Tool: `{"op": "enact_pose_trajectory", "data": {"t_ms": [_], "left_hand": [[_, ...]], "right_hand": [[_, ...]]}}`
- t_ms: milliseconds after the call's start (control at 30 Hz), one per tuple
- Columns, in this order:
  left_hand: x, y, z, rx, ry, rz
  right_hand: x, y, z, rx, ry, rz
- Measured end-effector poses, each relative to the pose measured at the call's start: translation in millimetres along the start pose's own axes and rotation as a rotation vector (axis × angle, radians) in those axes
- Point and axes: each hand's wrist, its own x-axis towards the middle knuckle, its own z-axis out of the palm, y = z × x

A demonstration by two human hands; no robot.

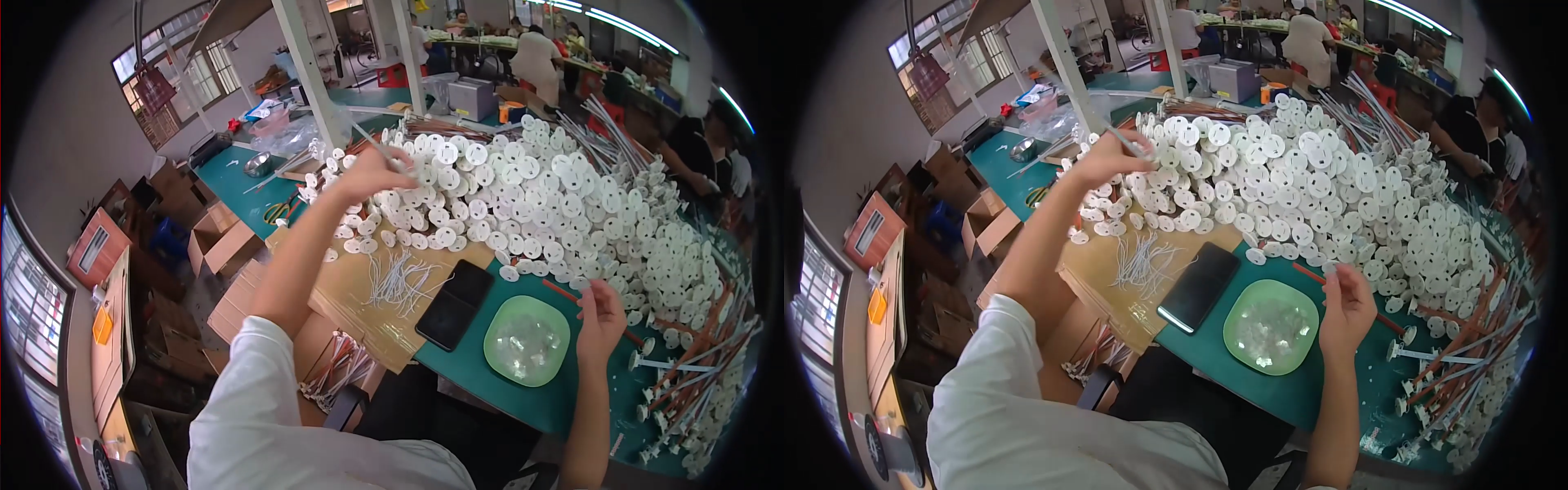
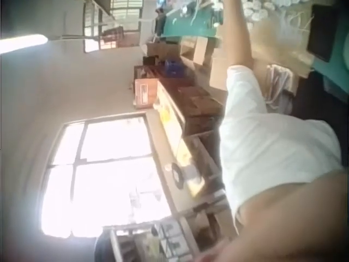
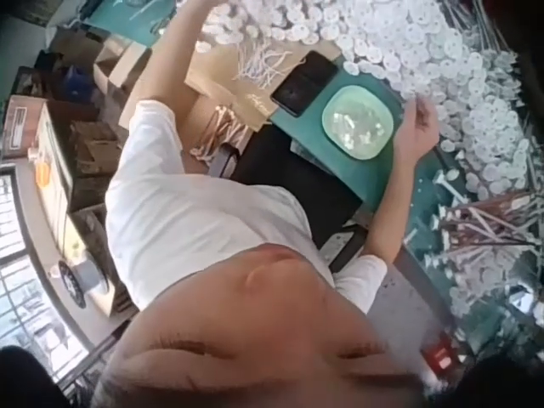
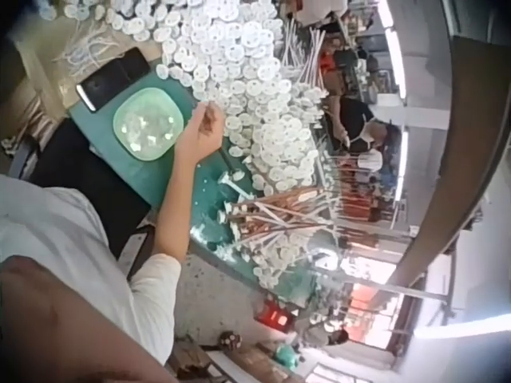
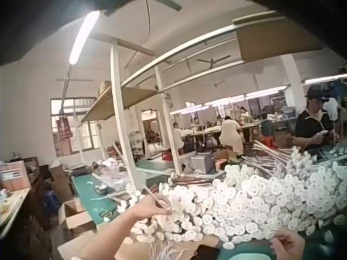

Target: Assemble LED light strips into plastic tubes and attach them to balloon bases.

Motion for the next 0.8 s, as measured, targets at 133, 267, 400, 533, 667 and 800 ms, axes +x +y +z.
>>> {"op": "enact_pose_trajectory", "data": {"t_ms": [133,267,400,533,667,800], "left_hand": [[0,-71,-118,0.240,-0.261,-0.548],[17,-84,-154,0.372,0.019,-0.811],[32,-100,-167,0.752,0.189,-0.571],[37,-100,-125,1.031,0.357,-0.423],[15,-28,-7,0.466,0.633,0.457],[-17,48,149,0.120,0.411,0.881]], "right_hand": [[0,-8,6,-0.115,-0.138,0.008],[-4,-8,5,-0.235,-0.217,-0.085],[-3,-8,4,-0.276,-0.227,-0.078],[1,-1,-1,-0.297,-0.177,-0.112],[30,-26,-32,-0.909,-0.208,-0.530],[37,-35,-101,-1.097,0.004,-0.091]]}}
